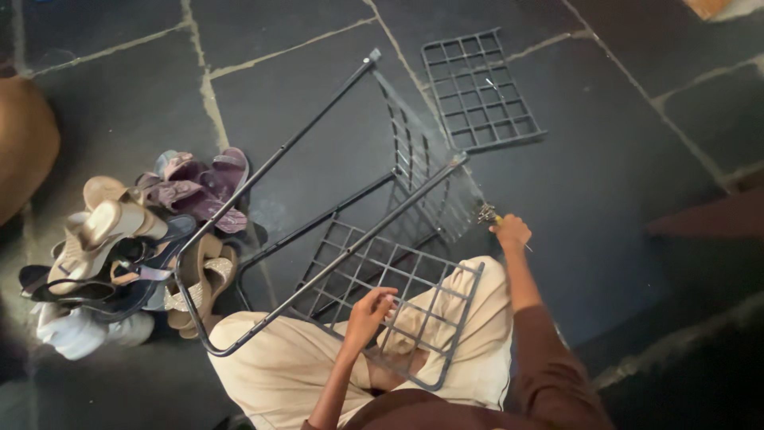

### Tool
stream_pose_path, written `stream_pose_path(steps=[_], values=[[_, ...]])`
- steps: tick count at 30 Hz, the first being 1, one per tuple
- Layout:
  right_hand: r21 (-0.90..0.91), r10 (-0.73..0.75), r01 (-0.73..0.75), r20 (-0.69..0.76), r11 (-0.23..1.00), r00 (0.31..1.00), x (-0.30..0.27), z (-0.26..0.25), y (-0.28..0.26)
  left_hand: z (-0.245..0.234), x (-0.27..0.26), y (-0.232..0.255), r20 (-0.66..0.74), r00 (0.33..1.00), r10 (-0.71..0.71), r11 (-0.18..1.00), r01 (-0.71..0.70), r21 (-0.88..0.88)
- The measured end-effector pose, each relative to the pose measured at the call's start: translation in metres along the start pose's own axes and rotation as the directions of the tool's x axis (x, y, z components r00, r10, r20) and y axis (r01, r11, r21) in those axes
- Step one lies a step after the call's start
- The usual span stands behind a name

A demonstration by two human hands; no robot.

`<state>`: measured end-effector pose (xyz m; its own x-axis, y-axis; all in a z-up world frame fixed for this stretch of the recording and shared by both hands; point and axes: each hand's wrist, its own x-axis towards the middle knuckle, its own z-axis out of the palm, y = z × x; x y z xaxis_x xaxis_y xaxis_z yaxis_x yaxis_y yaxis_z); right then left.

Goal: The person sits on the floor and assembles a metal wire rack using a screwdriver. They insert screws into the frame joints and tighten them to secure the structure.

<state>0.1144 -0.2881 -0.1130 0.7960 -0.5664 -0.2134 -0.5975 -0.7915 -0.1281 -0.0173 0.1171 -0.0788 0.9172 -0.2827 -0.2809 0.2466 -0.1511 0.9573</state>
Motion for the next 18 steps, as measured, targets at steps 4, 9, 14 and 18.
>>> stream_pose_path(steps=[4,9,14,18], values=[[0.185,-0.017,-0.01,0.143,0.983,0.99,-0.02,-0.004,0.015,-0.028,0.015,-0.037,-0.145,0.977,0.16,0.985,-0.148,0.089],[0.279,-0.276,0.231,0.133,0.932,0.952,-0.055,-0.004,0.021,-0.091,0.046,-0.085,-0.476,0.794,0.377,0.834,-0.067,0.548],[0.259,-0.497,0.442,0.208,0.859,0.843,-0.078,0.0,-0.002,-0.115,0.064,-0.096,-0.639,0.678,0.363,0.689,0.266,0.674],[0.246,-0.588,0.555,0.084,0.794,0.804,-0.084,0.012,-0.025,-0.114,0.058,-0.092,-0.633,0.689,0.353,0.655,0.301,0.693]])
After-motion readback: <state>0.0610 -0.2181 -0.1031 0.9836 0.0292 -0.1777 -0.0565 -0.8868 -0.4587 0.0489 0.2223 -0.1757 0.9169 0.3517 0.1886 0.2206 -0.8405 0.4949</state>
